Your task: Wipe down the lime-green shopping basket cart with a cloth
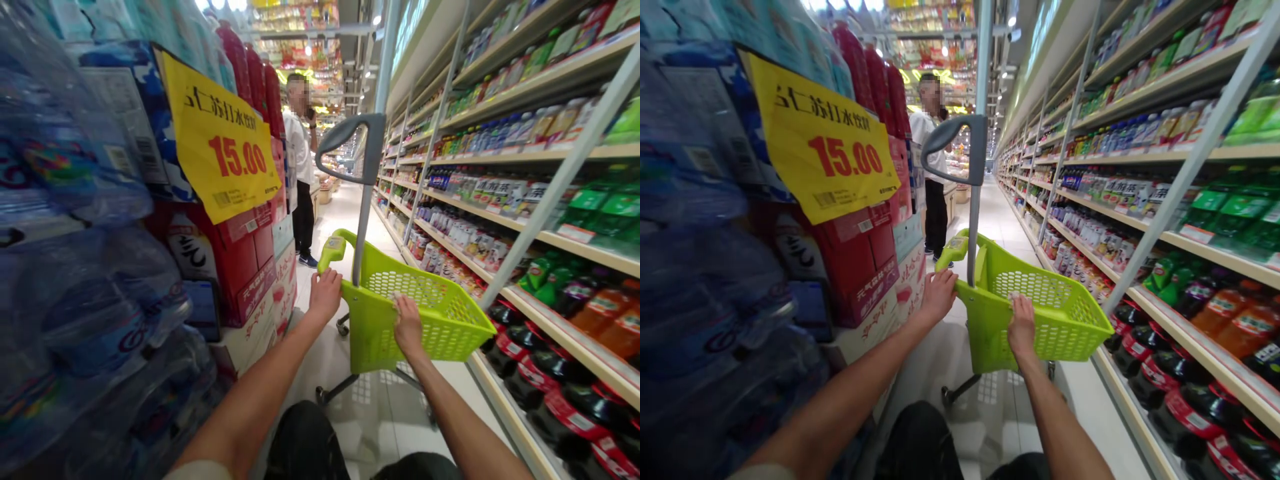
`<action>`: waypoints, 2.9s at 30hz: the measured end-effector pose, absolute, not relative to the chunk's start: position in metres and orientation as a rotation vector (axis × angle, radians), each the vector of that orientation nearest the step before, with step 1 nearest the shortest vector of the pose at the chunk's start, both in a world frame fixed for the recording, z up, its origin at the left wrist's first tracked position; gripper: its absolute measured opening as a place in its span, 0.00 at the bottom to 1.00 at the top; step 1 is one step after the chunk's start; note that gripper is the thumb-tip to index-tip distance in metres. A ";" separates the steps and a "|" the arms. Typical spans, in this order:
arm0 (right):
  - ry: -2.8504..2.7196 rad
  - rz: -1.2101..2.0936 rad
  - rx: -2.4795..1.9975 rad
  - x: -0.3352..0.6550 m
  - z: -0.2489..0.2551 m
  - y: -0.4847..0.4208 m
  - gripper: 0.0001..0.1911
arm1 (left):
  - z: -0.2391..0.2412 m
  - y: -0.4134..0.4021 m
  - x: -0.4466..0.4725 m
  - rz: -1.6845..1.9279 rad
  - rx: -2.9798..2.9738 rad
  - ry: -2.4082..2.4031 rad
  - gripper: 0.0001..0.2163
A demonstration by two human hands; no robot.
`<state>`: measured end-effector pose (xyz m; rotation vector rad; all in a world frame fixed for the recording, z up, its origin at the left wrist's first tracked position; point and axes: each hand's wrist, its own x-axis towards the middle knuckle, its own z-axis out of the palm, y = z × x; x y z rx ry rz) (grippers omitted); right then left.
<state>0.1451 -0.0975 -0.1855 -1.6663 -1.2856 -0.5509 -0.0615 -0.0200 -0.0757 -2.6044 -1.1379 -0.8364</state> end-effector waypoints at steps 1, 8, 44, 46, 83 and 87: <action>-1.296 -0.517 -1.625 0.128 -0.177 -0.092 0.28 | -0.075 -0.027 -0.058 -0.847 -2.608 -1.123 0.13; -1.424 -0.478 -1.373 0.056 -0.150 -0.119 0.28 | -0.069 -0.044 -0.060 -0.915 -2.809 -0.904 0.17; -1.545 -0.791 -1.467 0.050 -0.114 -0.173 0.24 | -0.077 -0.088 -0.089 -0.899 -2.751 -1.135 0.34; -1.366 -0.847 -1.548 0.075 -0.109 -0.184 0.24 | -0.076 -0.095 -0.086 -0.906 -2.763 -1.122 0.35; -1.492 -0.656 -1.610 0.076 -0.082 -0.194 0.39 | -0.038 -0.140 -0.033 -1.099 -3.170 -0.653 0.16; -1.420 -0.690 -1.953 0.099 -0.087 -0.215 0.40 | -0.055 -0.142 -0.020 -1.167 -2.958 -0.589 0.14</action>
